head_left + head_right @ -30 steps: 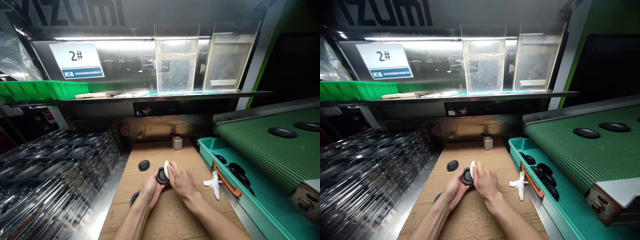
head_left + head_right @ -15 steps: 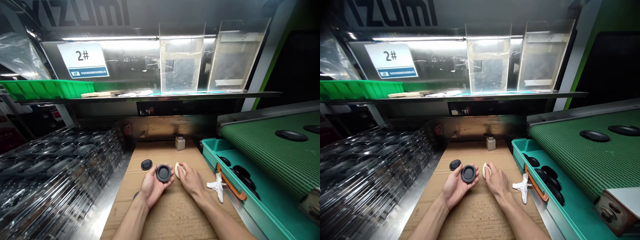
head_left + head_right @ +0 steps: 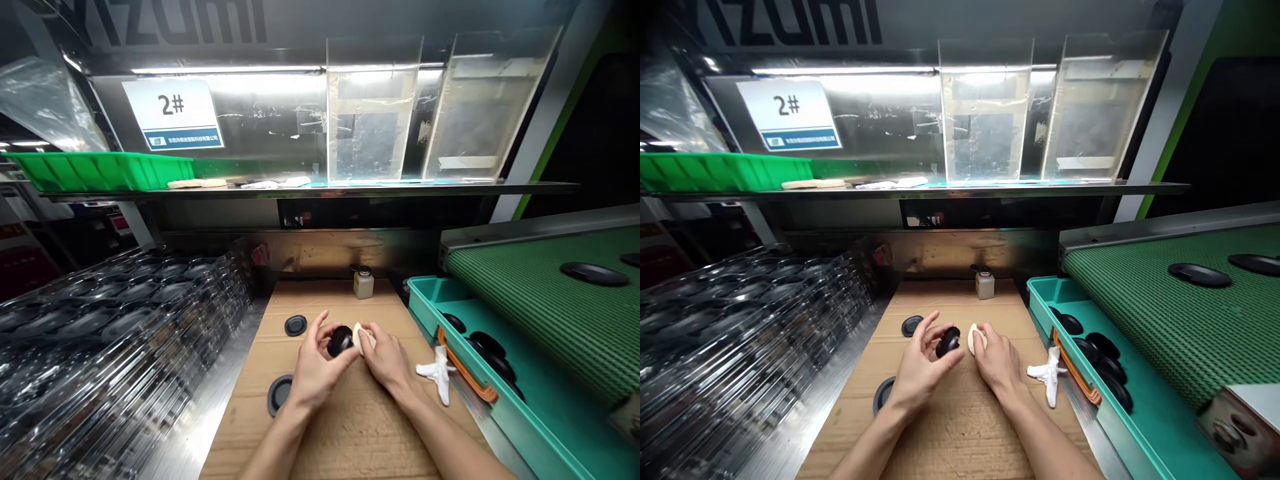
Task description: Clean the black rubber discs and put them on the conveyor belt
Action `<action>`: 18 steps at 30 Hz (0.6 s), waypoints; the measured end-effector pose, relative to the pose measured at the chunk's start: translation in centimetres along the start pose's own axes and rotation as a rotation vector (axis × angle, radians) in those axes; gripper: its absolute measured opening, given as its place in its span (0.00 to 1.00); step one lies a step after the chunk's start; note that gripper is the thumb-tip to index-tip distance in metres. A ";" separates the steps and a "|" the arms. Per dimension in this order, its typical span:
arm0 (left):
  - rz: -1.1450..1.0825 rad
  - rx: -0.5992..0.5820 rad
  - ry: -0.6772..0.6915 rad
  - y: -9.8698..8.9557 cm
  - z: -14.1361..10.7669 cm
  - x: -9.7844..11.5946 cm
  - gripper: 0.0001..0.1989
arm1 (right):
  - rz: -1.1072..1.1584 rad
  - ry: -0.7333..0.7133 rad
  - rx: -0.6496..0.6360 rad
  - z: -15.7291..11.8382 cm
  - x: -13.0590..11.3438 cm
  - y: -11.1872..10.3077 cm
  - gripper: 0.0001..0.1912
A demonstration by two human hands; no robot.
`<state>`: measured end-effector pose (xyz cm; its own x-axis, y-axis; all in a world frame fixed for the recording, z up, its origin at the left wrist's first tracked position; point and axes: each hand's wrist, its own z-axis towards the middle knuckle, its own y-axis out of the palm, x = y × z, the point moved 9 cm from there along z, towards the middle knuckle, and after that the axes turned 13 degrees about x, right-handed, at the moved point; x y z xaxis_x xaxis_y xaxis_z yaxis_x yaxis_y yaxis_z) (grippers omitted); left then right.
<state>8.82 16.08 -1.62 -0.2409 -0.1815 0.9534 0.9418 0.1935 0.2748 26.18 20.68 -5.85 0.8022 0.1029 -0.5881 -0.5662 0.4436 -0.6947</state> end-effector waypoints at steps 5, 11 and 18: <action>0.084 -0.032 0.258 0.7 -1.7 2.2 0.47 | 0.001 0.009 -0.005 0.1 0.1 0.0 0.18; 0.327 -0.061 0.431 1.1 -2.1 2.6 0.50 | -0.007 0.014 -0.004 0.0 0.0 0.0 0.18; 0.254 -0.035 0.289 0.7 -1.2 1.3 0.37 | 0.061 0.023 0.002 0.3 0.4 0.0 0.18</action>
<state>9.44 14.86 -0.38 0.0721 -0.3975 0.9148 0.9718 0.2346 0.0254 26.56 20.99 -5.96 0.7616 0.1097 -0.6387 -0.6137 0.4390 -0.6563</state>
